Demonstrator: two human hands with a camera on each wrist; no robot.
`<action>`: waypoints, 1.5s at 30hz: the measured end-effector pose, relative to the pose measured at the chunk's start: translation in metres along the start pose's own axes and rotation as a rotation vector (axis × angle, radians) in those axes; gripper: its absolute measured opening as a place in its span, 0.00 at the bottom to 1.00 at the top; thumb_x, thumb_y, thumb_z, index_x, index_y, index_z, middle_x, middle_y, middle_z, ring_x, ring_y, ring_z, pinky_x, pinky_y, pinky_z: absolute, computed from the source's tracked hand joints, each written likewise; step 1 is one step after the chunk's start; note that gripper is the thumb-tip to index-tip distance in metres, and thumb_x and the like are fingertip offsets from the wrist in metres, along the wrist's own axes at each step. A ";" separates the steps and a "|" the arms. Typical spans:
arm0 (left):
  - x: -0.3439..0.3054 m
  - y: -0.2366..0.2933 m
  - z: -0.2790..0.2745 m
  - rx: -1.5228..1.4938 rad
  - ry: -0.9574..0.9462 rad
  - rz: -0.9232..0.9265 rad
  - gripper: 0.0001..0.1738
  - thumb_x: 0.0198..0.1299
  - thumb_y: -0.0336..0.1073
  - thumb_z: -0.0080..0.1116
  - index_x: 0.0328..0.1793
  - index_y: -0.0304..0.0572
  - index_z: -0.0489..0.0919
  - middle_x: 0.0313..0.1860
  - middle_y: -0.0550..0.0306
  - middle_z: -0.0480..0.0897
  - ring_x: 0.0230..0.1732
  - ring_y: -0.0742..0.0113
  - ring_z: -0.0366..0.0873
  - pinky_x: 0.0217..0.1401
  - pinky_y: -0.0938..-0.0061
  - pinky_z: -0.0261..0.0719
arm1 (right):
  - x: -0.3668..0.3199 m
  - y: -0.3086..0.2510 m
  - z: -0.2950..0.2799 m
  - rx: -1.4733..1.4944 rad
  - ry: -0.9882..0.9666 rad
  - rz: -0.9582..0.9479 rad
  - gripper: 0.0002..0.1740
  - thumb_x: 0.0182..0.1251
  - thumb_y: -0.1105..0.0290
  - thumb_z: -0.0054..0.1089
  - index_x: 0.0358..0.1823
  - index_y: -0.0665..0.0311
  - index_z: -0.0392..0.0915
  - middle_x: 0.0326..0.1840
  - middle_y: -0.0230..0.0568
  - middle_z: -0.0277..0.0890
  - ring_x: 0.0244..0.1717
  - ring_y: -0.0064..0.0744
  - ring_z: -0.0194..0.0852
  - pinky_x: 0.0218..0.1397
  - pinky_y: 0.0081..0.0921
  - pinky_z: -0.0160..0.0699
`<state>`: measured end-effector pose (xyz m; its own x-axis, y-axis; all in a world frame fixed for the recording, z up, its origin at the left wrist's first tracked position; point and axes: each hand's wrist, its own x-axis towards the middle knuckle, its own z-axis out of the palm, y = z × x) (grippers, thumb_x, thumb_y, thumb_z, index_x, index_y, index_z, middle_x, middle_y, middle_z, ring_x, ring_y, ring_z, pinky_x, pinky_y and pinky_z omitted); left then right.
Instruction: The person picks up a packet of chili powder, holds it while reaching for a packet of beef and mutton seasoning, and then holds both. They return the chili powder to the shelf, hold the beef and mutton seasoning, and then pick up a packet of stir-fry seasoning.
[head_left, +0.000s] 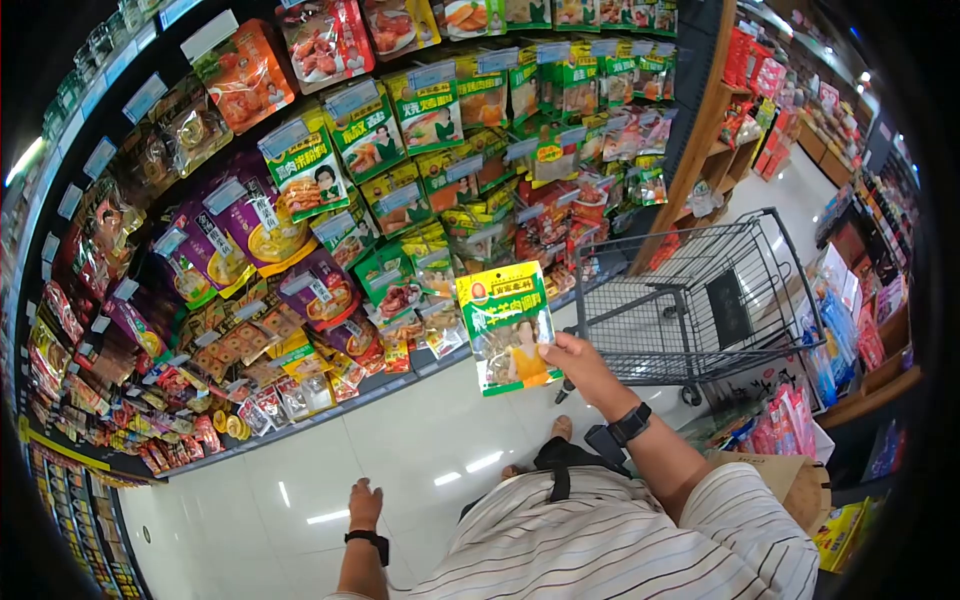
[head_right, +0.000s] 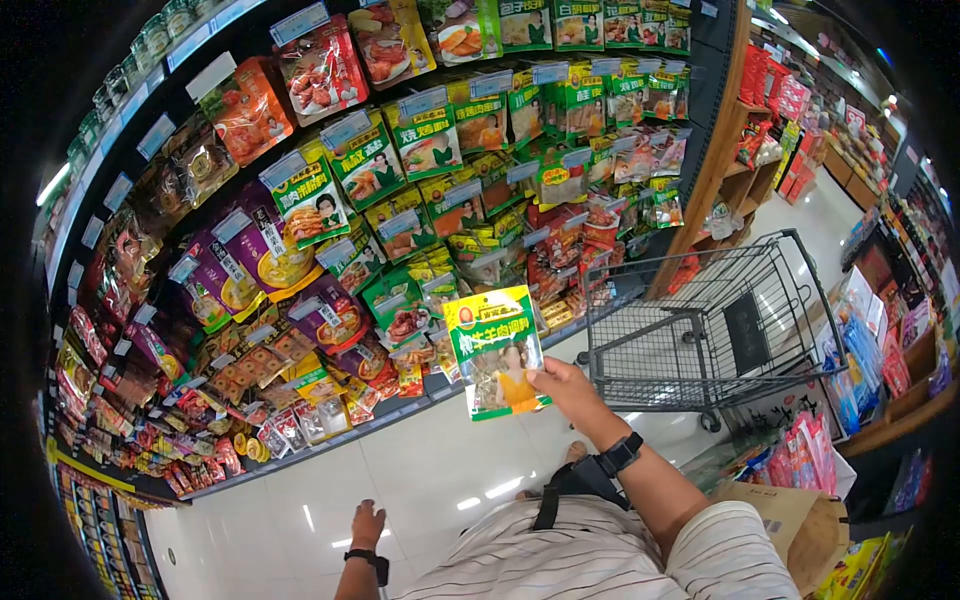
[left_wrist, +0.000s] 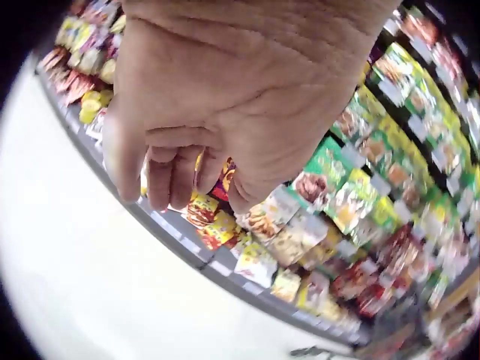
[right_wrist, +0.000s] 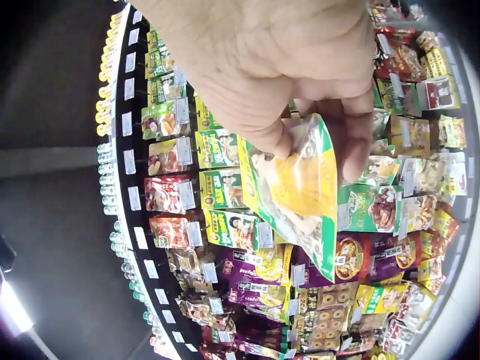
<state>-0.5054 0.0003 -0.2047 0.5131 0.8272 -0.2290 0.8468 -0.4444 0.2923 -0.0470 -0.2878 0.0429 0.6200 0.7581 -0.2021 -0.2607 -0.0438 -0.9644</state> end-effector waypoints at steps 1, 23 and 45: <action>0.006 0.004 0.015 -0.170 -0.036 -0.015 0.24 0.62 0.45 0.63 0.60 0.40 0.76 0.50 0.44 0.82 0.53 0.47 0.82 0.53 0.57 0.83 | 0.001 0.000 0.002 0.004 0.001 -0.011 0.18 0.78 0.63 0.55 0.60 0.67 0.78 0.49 0.30 0.82 0.49 0.18 0.79 0.52 0.21 0.78; 0.012 0.249 -0.132 -1.220 -0.273 0.052 0.26 0.73 0.51 0.56 0.64 0.37 0.76 0.58 0.46 0.82 0.62 0.56 0.81 0.62 0.64 0.78 | 0.005 -0.011 0.021 -0.075 0.012 -0.131 0.17 0.77 0.62 0.57 0.55 0.69 0.79 0.45 0.31 0.81 0.46 0.17 0.75 0.51 0.20 0.75; -0.003 0.328 -0.154 -1.293 -0.399 0.253 0.19 0.75 0.45 0.54 0.63 0.40 0.78 0.54 0.57 0.83 0.56 0.67 0.81 0.61 0.66 0.79 | -0.006 -0.007 0.015 -0.148 0.010 -0.097 0.16 0.77 0.62 0.58 0.54 0.68 0.80 0.45 0.27 0.80 0.47 0.15 0.74 0.53 0.19 0.74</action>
<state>-0.2511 -0.0949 0.0351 0.8233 0.5211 -0.2252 0.1062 0.2484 0.9628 -0.0600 -0.2827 0.0535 0.6448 0.7567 -0.1078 -0.0878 -0.0668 -0.9939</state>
